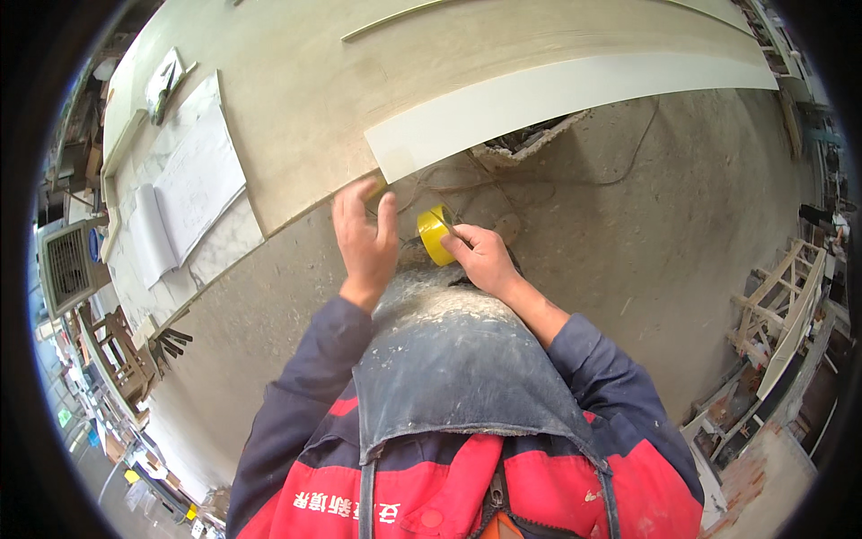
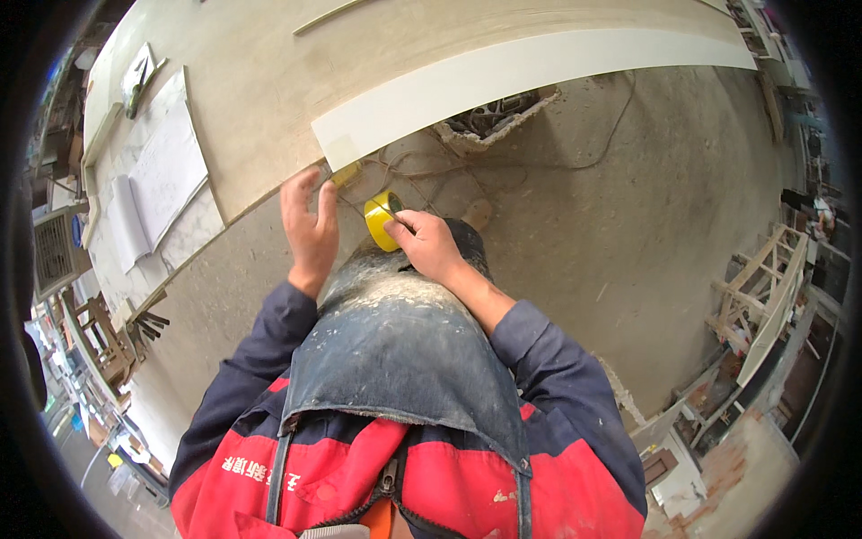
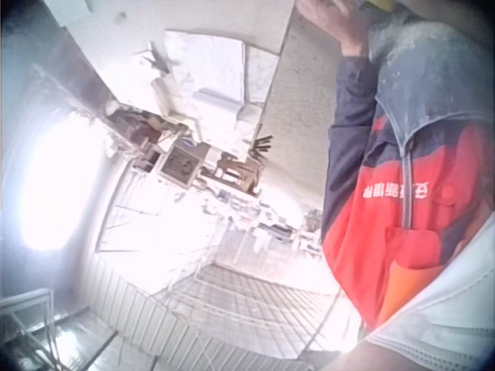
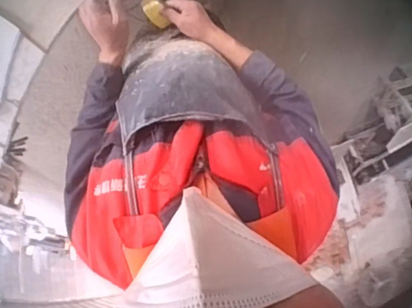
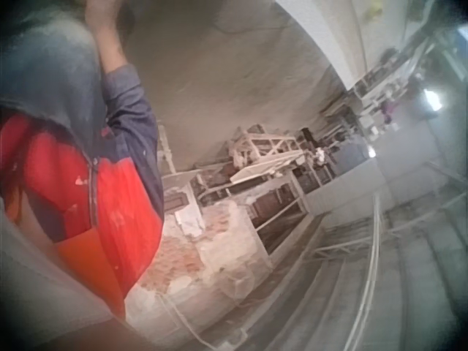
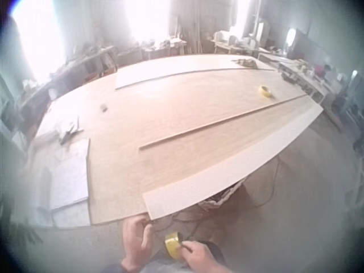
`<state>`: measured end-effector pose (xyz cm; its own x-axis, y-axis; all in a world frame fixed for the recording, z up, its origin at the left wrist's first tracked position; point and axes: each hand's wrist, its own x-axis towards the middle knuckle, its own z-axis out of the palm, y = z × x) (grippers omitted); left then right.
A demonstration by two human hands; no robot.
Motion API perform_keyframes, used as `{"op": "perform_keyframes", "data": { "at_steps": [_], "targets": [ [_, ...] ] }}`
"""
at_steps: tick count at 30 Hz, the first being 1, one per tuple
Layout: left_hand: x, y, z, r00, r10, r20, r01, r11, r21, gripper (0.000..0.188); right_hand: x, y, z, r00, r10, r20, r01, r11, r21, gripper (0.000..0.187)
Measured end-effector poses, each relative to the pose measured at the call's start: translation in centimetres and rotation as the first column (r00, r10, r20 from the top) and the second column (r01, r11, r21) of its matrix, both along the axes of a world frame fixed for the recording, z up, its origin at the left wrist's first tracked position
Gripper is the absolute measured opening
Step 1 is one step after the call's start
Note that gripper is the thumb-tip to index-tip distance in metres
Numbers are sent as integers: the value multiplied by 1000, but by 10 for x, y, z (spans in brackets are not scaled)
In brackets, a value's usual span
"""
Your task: The person applies yellow masking tape along the edges of a large white board, then uses a utility knife to trim the tape. They also handle a thin wooden strip, positioning it on the board and securing it with additional tape.
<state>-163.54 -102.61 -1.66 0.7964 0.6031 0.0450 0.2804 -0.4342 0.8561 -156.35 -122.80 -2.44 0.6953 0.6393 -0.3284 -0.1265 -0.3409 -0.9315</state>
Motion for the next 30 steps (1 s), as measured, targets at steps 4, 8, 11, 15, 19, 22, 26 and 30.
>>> {"op": "perform_keyframes", "data": {
  "at_steps": [4,8,11,15,19,22,26,30],
  "targets": [
    [4,-36,22,970,137,-199,-241,581,-777,39,8,-3,-9,996,56,-76,-52,998,47,32],
    [19,-48,7,956,238,-169,-244,335,-910,38,27,-8,-5,970,206,-126,-201,978,49,33],
    [21,-58,-3,926,323,-195,-296,301,-907,37,56,-18,10,923,357,-146,-361,932,-6,34],
    [17,-68,-11,874,455,-169,-358,369,-858,35,102,-24,44,848,513,135,-490,855,-170,32],
    [21,-73,-8,839,518,-167,-414,408,-814,32,145,-9,87,621,695,361,-592,719,-365,27],
    [26,-76,2,840,513,-176,-411,393,-823,28,165,9,91,371,728,577,-622,656,-428,18],
    [30,-88,4,797,567,-208,-475,376,-796,27,169,36,98,192,734,651,-629,602,-492,14],
    [35,-88,-1,800,569,-191,-483,421,-768,27,164,50,101,70,789,610,-584,528,-617,16]
  ]
}}
